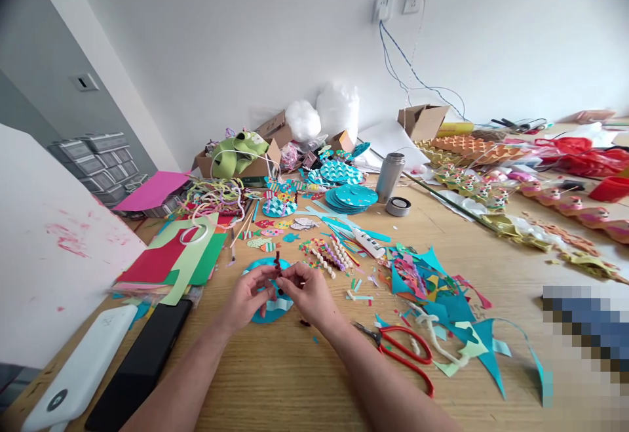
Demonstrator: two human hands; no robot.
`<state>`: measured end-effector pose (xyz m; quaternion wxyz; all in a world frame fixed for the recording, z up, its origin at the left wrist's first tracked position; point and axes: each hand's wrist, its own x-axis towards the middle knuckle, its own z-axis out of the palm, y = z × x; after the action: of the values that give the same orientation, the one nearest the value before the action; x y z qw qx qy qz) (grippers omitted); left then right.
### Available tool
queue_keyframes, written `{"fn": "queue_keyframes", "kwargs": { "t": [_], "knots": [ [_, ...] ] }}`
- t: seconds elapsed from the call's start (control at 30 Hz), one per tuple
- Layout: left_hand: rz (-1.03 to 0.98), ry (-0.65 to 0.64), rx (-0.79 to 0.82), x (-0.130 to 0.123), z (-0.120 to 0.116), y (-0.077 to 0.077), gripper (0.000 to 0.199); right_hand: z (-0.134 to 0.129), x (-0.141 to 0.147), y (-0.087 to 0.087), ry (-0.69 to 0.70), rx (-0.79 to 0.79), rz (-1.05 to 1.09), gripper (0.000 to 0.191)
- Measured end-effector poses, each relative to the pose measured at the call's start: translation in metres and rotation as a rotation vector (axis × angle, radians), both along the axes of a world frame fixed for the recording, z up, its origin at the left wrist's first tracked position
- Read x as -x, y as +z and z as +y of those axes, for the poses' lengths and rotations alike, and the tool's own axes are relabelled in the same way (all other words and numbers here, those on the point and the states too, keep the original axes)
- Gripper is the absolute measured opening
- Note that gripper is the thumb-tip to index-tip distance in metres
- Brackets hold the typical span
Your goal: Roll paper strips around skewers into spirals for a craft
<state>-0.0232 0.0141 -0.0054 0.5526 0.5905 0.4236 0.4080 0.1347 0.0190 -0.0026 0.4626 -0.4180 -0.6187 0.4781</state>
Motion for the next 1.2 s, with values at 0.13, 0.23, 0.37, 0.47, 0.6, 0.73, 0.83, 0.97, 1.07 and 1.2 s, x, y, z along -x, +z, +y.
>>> {"fn": "queue_keyframes", "kwargs": {
  "t": [0.13,0.23,0.37,0.47,0.6,0.73,0.83,0.97,1.07,1.2],
  "knots": [
    [-0.03,0.137,-0.045,0.003,0.0,0.009,0.03,-0.004,0.001,0.0,-0.055,-0.143,-0.188,0.019],
    [-0.027,0.191,-0.057,0.004,0.0,0.012,0.029,-0.007,0.002,0.001,-0.069,-0.251,-0.294,0.016],
    [-0.019,0.209,-0.056,0.004,0.0,0.009,0.022,-0.01,0.004,0.001,-0.056,-0.303,-0.35,0.014],
    [-0.063,0.195,-0.033,0.004,0.0,0.008,0.019,-0.011,0.005,0.001,-0.029,-0.308,-0.354,0.013],
    [-0.108,0.15,0.009,0.004,-0.001,0.008,0.022,-0.013,0.006,0.003,-0.016,-0.3,-0.337,0.016],
    [-0.135,0.15,0.065,0.004,-0.001,0.01,0.024,-0.012,0.003,0.008,0.01,-0.287,-0.322,0.019],
    [-0.142,0.127,0.098,0.004,-0.001,0.012,0.025,-0.008,-0.004,0.014,-0.029,-0.219,-0.258,0.024],
    [-0.127,0.047,0.13,0.002,-0.005,0.014,0.027,-0.003,-0.013,0.02,-0.005,-0.109,-0.101,0.024],
    [-0.072,-0.016,0.146,-0.001,-0.008,0.014,0.028,-0.003,-0.015,0.023,0.065,-0.086,-0.059,0.025],
    [-0.012,-0.042,0.147,-0.004,-0.009,0.016,0.028,-0.004,-0.016,0.026,0.081,-0.072,-0.114,0.025]
  ]
}}
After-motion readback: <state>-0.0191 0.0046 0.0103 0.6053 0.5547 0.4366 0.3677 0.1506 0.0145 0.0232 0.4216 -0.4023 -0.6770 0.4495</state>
